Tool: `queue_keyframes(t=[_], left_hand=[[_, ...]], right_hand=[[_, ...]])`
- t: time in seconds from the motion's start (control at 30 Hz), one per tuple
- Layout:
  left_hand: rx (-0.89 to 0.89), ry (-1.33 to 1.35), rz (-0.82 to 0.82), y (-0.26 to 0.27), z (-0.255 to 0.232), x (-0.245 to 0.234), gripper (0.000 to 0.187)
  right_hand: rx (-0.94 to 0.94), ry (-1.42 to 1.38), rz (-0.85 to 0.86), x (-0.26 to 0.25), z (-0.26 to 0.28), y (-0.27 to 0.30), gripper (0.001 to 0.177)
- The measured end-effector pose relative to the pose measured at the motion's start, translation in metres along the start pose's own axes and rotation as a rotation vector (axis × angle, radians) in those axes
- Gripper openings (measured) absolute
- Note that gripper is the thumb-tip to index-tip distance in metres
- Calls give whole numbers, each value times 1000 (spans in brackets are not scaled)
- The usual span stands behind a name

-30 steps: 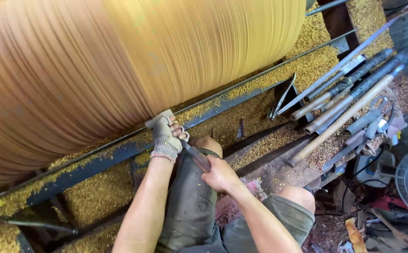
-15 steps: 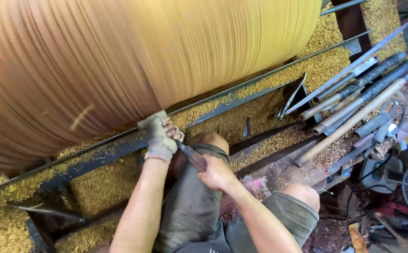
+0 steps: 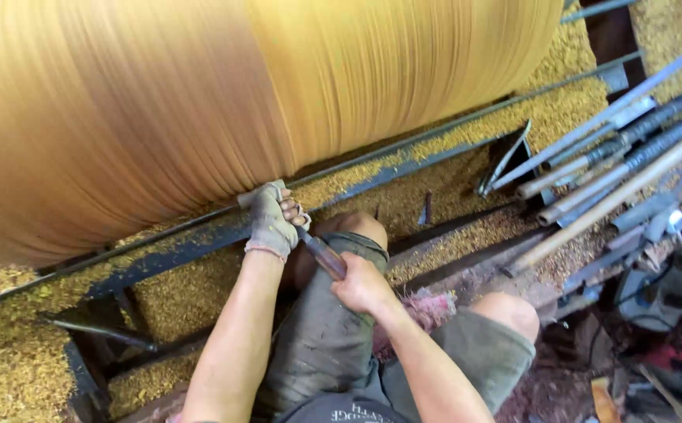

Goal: Using a chisel to shape a large wooden cylinder rotating on a lathe.

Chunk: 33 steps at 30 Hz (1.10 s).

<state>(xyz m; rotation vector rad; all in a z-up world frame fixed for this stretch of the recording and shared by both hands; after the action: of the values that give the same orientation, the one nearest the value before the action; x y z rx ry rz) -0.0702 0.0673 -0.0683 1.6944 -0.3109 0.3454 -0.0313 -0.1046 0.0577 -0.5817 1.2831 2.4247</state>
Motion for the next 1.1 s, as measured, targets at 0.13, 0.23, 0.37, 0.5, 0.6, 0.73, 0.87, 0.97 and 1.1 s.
queue_keyframes(t=[0.13,0.23,0.37,0.5,0.6,0.73,0.87,0.97,1.1], left_hand=[[0,-97,0,-4,4,11,20],[-31,-112,11,-13,13,7,19],[-54,-155,187,-17,24,32,33],[-19,-191,51,-24,21,27,21],[-30,-195,46,-17,23,35,28],[-46,-138,123,-32,32,41,32],[-47,-210,45,-3,33,59,24],[-37,-227,15,-6,37,68,31],[-34,-166,103,-38,41,50,23]], right_hand=[[57,-34,-30,0,-5,7,36],[111,-60,-33,1,-12,12,38],[122,-101,-46,-4,-17,16,40],[125,-104,-50,-11,-16,19,38],[134,-74,-44,-14,-16,16,38],[147,-38,-40,-14,-26,14,38],[155,-62,-49,-18,-32,13,37],[188,-66,-73,-31,-33,15,38],[199,-68,-52,-23,-36,17,39]])
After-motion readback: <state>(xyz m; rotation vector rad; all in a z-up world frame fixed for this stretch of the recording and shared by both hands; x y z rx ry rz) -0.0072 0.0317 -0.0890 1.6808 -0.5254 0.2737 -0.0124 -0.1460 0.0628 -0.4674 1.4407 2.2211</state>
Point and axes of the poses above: each hand's wrist, its own y-axis away from the middle knuckle, its own x-axis out of the palm, z = x × y, the point moved 10 cm from there along -y, towards the middle knuckle, and after that the axes turned 3 degrees about z, right-handed, at the moved point
